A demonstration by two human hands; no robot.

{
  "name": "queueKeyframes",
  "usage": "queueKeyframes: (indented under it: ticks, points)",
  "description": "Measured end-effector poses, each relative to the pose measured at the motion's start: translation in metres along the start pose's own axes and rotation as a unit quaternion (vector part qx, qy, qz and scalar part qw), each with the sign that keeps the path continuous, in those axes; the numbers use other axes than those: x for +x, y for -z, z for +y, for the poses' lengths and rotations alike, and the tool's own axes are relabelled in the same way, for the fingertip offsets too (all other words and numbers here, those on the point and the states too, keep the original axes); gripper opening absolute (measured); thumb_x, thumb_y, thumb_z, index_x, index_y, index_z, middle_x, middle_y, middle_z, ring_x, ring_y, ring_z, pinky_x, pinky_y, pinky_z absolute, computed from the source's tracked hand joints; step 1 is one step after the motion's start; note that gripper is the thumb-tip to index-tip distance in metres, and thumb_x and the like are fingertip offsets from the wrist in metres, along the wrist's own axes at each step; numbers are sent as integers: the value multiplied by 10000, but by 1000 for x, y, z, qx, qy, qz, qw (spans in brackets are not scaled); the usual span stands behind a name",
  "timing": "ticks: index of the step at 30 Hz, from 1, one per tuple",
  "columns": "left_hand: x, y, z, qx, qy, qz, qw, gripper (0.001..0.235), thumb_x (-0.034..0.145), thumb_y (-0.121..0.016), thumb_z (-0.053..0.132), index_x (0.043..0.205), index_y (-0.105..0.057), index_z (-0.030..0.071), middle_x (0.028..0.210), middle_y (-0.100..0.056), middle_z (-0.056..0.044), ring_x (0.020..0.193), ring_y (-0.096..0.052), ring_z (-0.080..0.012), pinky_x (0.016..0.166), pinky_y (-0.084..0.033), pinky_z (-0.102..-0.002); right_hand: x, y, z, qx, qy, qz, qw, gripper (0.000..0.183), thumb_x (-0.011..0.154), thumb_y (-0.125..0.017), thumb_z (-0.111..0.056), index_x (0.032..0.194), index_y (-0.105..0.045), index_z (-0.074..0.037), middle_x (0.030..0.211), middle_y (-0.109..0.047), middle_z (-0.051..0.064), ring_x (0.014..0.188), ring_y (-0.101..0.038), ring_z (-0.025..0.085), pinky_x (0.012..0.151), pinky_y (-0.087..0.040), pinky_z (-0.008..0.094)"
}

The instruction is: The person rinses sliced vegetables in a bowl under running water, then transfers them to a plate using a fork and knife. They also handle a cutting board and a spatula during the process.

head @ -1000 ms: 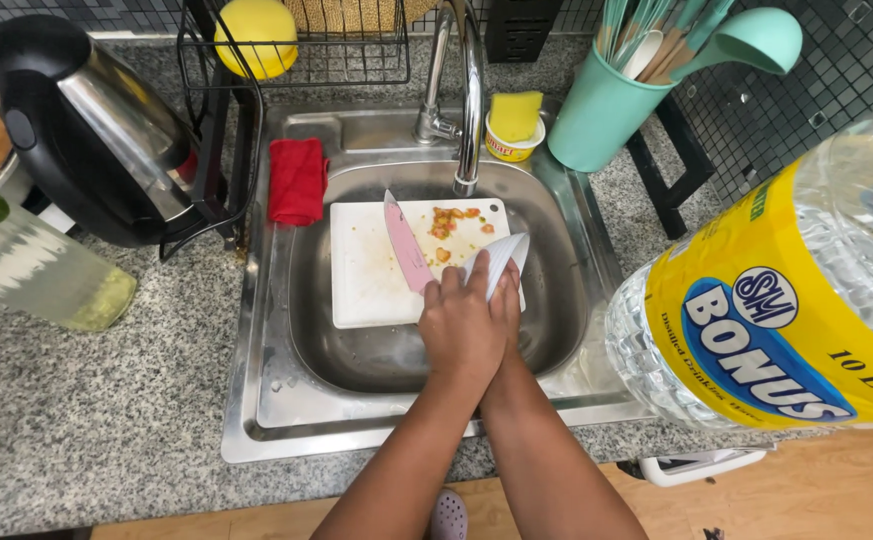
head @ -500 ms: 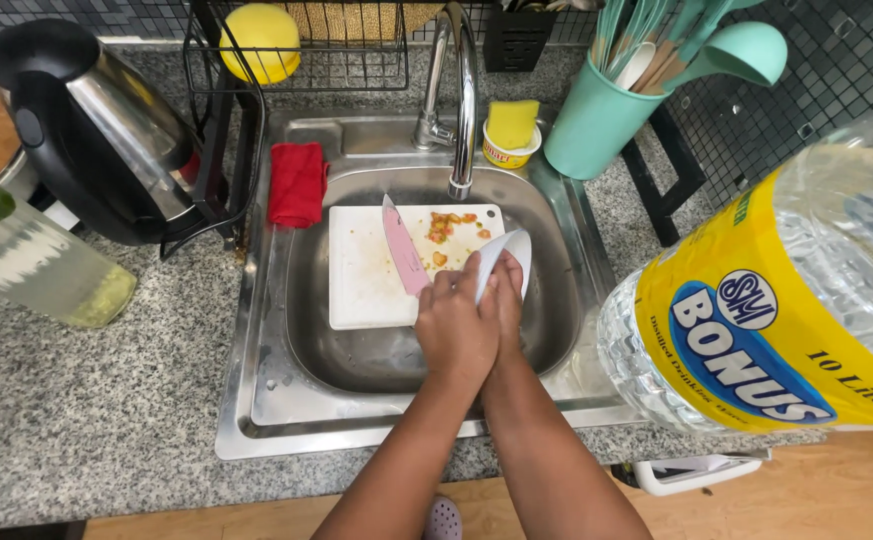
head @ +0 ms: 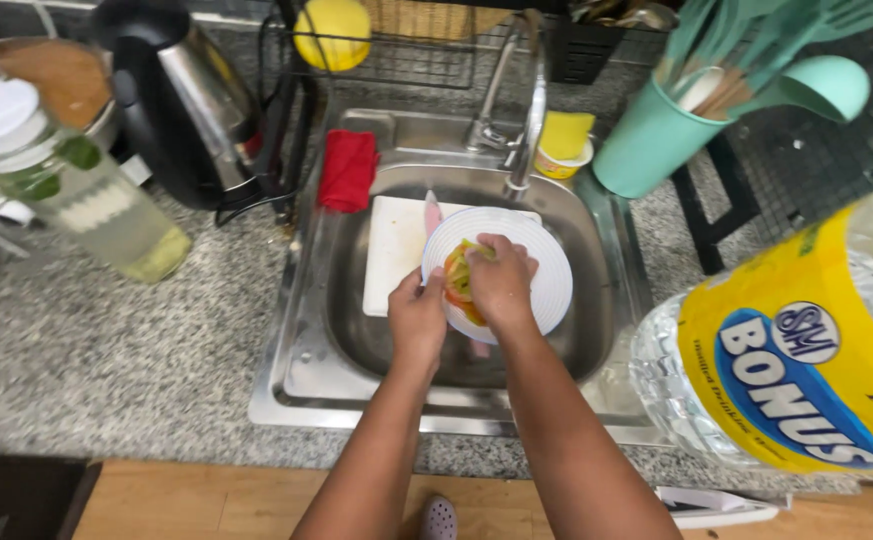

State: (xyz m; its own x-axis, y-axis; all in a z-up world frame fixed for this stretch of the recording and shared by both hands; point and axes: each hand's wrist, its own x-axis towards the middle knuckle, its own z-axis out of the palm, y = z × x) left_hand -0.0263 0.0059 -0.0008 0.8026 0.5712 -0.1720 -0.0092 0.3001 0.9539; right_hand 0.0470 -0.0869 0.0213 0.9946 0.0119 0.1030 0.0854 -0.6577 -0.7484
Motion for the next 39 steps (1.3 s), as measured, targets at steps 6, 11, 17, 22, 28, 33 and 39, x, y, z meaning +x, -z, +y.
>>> queueKeyframes:
  ticks: [6,11,17,22,28,33,39]
  points:
    - [9,58,20,-30,-30,42,998,315,980,-651,218,1166,-690,-34,863,-726,-72,718,-640,-103,604,-517,-280,-23,-16,-36,-15,153,-47,987,397,831,-567,-21,1210,-681,-45,1252,-623,226,1192,-555,424,1053,-443,481]
    - [9,115,49,-18,-70,45,996,311,1001,-626,222,1131,-710,-48,916,-745,-75,774,-658,-94,678,-533,-262,-52,-25,-88,30,308,-50,950,303,835,-630,-20,1131,-694,0,1207,-637,231,1160,-597,414,1036,-467,469]
    - [8,193,69,-8,-50,104,993,298,1005,-611,211,1149,-700,-34,953,-743,-76,813,-660,-98,714,-541,-273,-93,-68,-135,27,350,-111,930,213,884,-657,-93,1066,-705,8,1103,-675,215,1087,-628,409,987,-492,476]
    - [22,258,71,-56,-46,103,992,300,1003,-582,207,1201,-673,0,998,-739,-70,851,-670,-99,748,-550,-270,-128,-114,-170,0,296,-114,948,256,863,-655,-111,1090,-703,-1,1114,-671,214,1055,-630,403,947,-493,484]
    - [54,313,54,43,-87,109,989,270,1000,-612,155,1184,-691,-25,1001,-738,-84,871,-653,-112,783,-538,-271,-152,-162,-193,2,306,-26,952,348,850,-681,-79,1186,-662,11,1145,-627,220,1049,-593,422,960,-469,503]
    - [78,334,46,30,-38,68,996,255,975,-618,99,1186,-690,-25,978,-742,-95,833,-670,-131,752,-548,-293,-160,-188,-199,-21,282,22,959,383,842,-670,-46,1217,-637,21,1174,-606,212,1103,-562,410,976,-466,492]
    - [90,330,51,-3,-31,42,999,275,947,-603,66,1195,-687,-16,998,-752,-78,861,-700,-138,770,-563,-302,-158,-204,-201,-53,269,56,960,412,835,-657,-44,1240,-623,20,1191,-599,217,1119,-558,407,971,-467,488]
